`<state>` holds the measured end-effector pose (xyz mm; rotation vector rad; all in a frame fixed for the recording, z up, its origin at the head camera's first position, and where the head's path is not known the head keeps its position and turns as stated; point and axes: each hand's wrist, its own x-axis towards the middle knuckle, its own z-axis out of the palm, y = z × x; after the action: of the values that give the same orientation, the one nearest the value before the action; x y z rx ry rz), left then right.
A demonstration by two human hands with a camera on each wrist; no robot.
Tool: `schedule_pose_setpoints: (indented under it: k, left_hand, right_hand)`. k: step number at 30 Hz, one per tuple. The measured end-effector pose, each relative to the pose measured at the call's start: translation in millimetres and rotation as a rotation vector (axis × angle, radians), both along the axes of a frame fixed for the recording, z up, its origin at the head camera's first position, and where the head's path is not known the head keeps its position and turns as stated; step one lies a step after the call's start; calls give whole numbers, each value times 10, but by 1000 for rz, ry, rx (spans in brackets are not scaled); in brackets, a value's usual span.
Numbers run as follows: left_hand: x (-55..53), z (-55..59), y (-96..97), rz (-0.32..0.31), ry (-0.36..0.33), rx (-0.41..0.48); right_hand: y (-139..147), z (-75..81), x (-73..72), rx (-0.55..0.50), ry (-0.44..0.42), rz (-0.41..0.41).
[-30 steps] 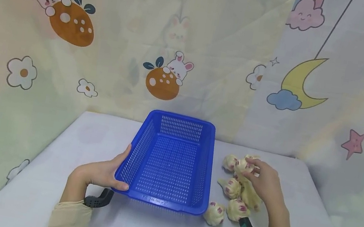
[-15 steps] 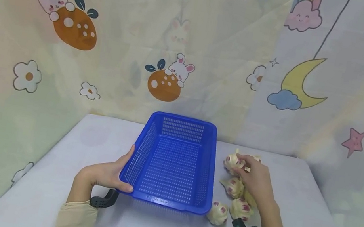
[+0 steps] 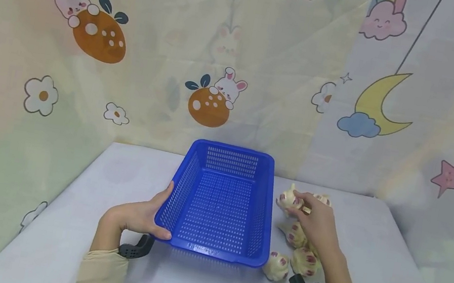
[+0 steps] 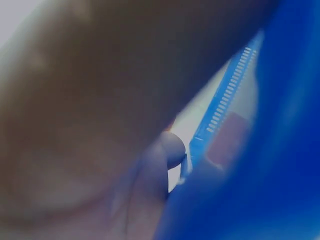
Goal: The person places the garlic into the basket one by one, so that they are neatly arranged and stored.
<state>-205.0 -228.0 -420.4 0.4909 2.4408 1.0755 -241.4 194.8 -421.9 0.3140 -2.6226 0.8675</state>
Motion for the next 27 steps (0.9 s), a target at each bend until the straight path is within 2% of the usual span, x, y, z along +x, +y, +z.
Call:
schedule_pose_setpoints:
  k: [7,12,15,21,27]
  left_hand:
    - [7,-11,10,12,-16,-4]
    - [0,-10,33,13,-7,-23]
    - [-4,0,30,5,4,-33]
    - [-16,44,3,2,3,-24]
    - [-33,34,-18,-7,2,-13]
  right_hand:
    - [-69,57,18,-58,42,28]
    - [-136,137,32,-69,3,49]
    - [-201,238,31,-76,-4,89]
    - [-368,518,-7,-87,62,203]
    - [-559,681,-168,-121,84,280]
